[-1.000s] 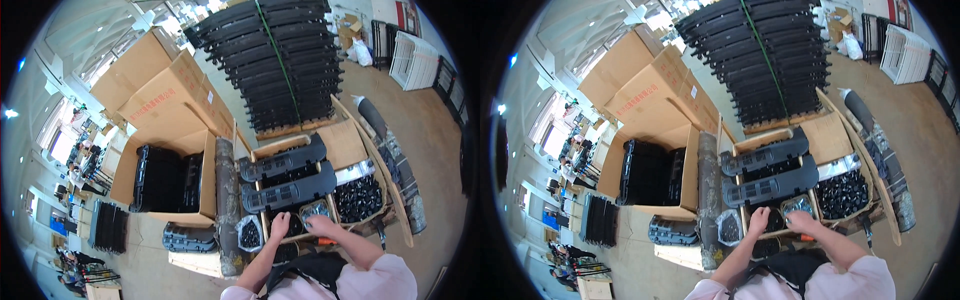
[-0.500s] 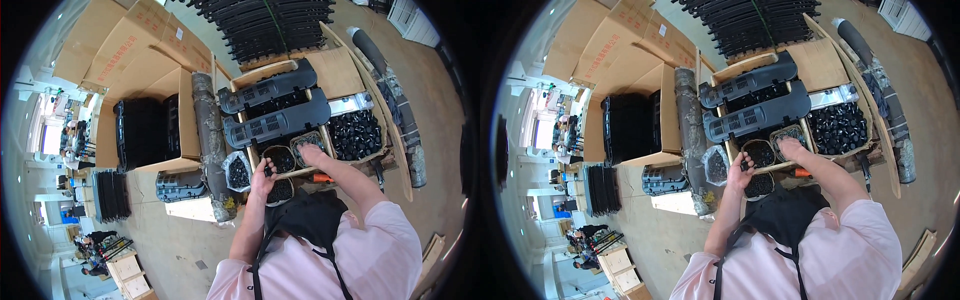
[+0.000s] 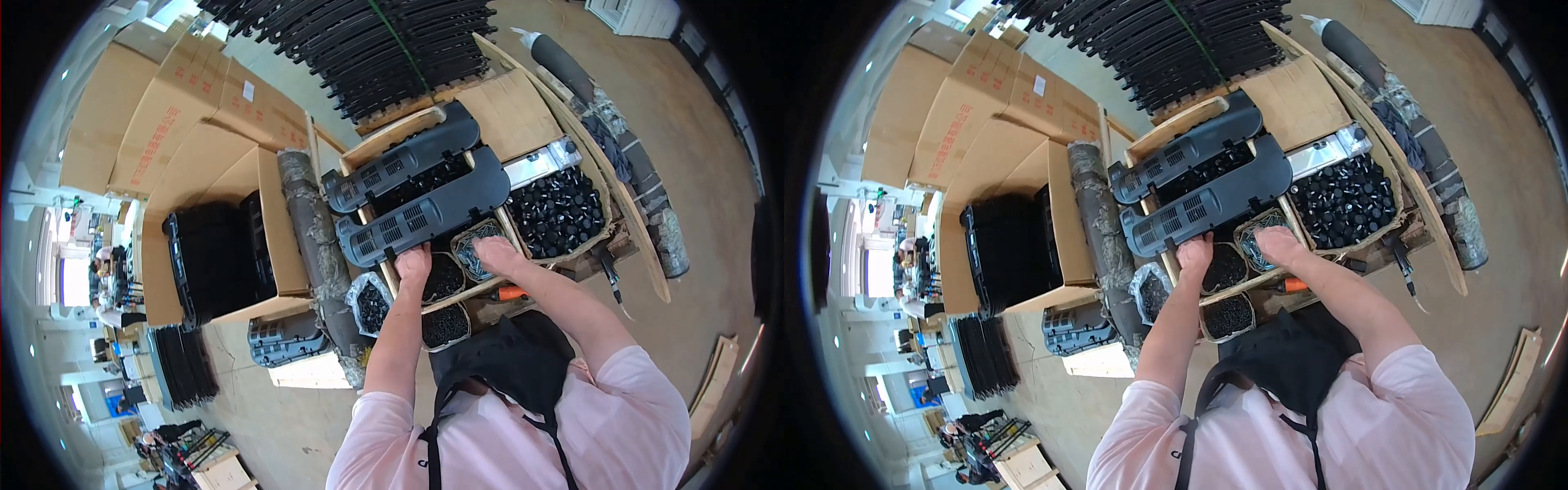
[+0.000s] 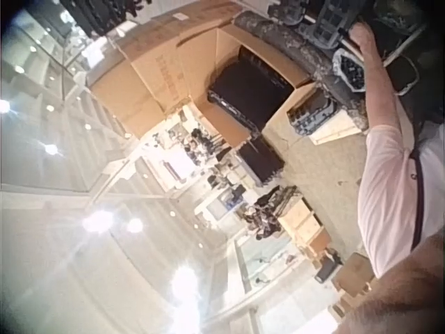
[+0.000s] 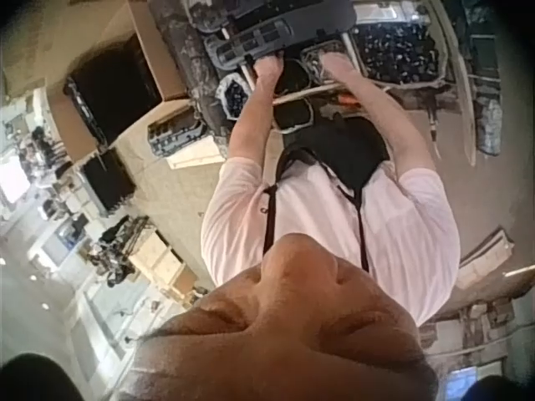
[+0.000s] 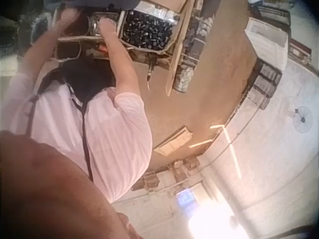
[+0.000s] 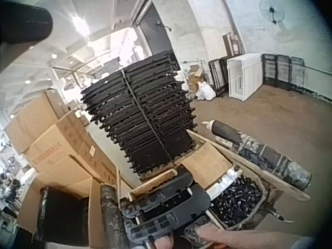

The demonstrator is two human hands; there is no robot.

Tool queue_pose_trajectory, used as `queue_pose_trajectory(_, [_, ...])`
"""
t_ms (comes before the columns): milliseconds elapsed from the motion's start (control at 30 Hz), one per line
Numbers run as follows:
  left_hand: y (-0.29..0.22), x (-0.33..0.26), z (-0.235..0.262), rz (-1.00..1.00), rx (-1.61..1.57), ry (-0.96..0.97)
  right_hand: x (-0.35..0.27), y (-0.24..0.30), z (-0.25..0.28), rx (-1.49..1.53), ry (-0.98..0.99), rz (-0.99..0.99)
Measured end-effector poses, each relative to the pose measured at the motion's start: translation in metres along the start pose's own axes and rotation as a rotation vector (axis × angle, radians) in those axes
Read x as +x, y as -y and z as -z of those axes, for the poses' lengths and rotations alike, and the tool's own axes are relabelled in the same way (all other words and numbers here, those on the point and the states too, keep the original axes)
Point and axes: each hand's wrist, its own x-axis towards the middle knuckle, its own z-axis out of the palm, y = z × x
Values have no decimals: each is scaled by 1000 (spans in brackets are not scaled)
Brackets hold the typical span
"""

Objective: Assembling plastic components by inserting screws and packing them into boxes in a factory setting.

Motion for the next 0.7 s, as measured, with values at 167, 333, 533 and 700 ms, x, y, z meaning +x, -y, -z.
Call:
queue_pose_trajectory(167, [-8,26,4,-206,120,202,-6,-6,-3,234,-93,-118])
queue_pose_trajectory(333, [5,41,-2,-223,91,287,-3,-5,10,1268,271,-354])
queue_pose_trajectory(533, [-5,37,-12,-256,106,202,-15,-25,15,1871,370,-211])
queue_pose_trajectory(700, [5,42,-23,-336,210,204,-15,-27,11,2036,339,-251])
